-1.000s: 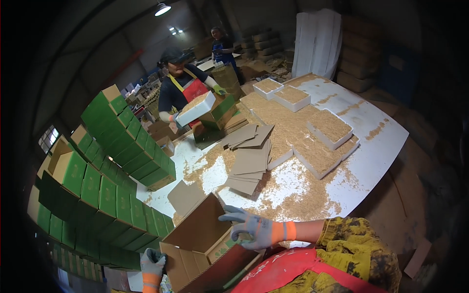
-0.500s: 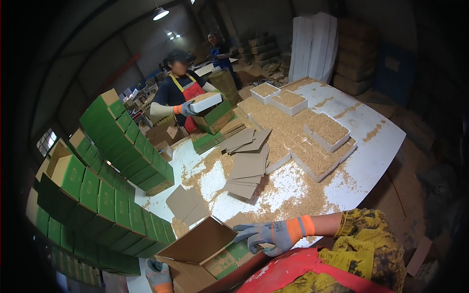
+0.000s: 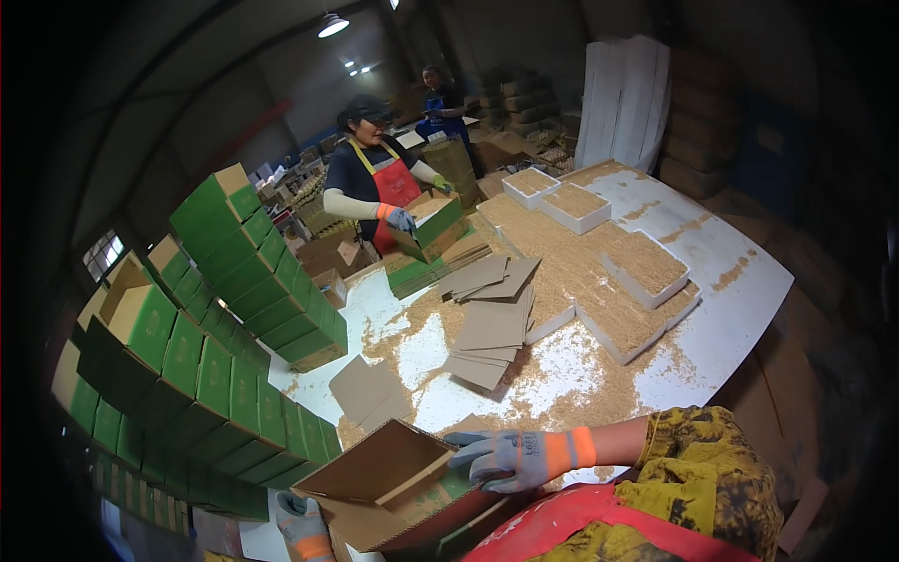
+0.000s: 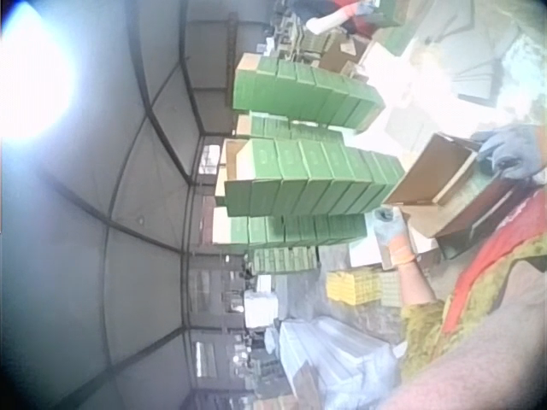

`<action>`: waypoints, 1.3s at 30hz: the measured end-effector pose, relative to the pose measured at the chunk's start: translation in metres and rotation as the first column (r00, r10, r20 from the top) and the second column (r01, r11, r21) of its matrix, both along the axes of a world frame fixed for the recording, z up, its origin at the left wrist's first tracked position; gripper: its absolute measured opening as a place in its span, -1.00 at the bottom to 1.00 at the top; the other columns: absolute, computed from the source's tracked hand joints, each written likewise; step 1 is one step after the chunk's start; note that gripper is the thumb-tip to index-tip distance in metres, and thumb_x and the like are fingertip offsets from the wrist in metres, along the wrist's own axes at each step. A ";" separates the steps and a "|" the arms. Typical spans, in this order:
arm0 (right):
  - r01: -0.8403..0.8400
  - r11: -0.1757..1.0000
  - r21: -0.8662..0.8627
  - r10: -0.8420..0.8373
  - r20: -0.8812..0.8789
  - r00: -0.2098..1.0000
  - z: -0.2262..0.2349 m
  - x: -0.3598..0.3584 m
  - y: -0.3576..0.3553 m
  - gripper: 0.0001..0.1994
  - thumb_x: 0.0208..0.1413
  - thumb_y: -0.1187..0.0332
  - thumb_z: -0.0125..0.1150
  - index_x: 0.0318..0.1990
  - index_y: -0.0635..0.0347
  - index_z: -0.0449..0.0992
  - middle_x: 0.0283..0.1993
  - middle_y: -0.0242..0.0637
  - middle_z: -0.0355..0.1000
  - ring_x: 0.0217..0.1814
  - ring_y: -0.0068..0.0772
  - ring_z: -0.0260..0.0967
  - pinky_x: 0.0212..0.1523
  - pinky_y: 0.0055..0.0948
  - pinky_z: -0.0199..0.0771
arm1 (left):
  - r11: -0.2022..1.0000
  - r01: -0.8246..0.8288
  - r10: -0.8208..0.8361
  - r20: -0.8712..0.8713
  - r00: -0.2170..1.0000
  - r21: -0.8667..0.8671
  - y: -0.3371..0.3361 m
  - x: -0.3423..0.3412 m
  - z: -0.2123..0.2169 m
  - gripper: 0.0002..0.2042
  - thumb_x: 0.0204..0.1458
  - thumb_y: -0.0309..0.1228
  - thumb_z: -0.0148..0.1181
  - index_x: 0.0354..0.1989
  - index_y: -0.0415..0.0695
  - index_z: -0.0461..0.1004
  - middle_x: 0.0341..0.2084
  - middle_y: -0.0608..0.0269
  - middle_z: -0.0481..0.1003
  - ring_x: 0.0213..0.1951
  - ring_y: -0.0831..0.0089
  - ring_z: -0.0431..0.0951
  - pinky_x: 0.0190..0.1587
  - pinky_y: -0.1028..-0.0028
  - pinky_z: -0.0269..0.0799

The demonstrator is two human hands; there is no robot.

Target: The person assembles cardboard boxes by folding flaps and inserting cardboard dividers filled with wood shavings.

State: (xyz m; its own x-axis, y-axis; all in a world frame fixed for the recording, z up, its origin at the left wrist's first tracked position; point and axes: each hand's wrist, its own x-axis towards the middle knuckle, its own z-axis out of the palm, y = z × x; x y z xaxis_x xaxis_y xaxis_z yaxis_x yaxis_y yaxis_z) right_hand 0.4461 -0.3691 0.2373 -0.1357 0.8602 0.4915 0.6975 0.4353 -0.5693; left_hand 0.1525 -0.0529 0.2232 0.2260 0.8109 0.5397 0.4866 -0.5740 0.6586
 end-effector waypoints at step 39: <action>0.152 0.987 -0.043 -0.132 0.307 0.943 -0.044 -0.034 0.092 -0.53 0.16 0.00 0.09 0.11 0.09 0.41 0.01 -0.17 0.42 0.03 -0.08 0.36 0.07 -0.16 0.36 | 0.876 -0.403 0.411 0.025 0.911 0.267 -0.102 0.020 -0.055 -0.31 0.22 -0.20 0.01 0.38 -0.35 -0.10 0.36 -0.12 0.01 0.38 0.06 0.03 0.41 0.20 -0.08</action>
State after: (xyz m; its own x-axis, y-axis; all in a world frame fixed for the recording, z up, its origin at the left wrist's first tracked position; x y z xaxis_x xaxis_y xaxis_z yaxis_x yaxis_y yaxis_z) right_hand 0.4119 -0.2770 0.1932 -0.1435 0.9100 0.3890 0.8928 0.2886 -0.3459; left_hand 0.1720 -0.1549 0.1678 -0.0734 0.6662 0.7421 0.7322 -0.4692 0.4937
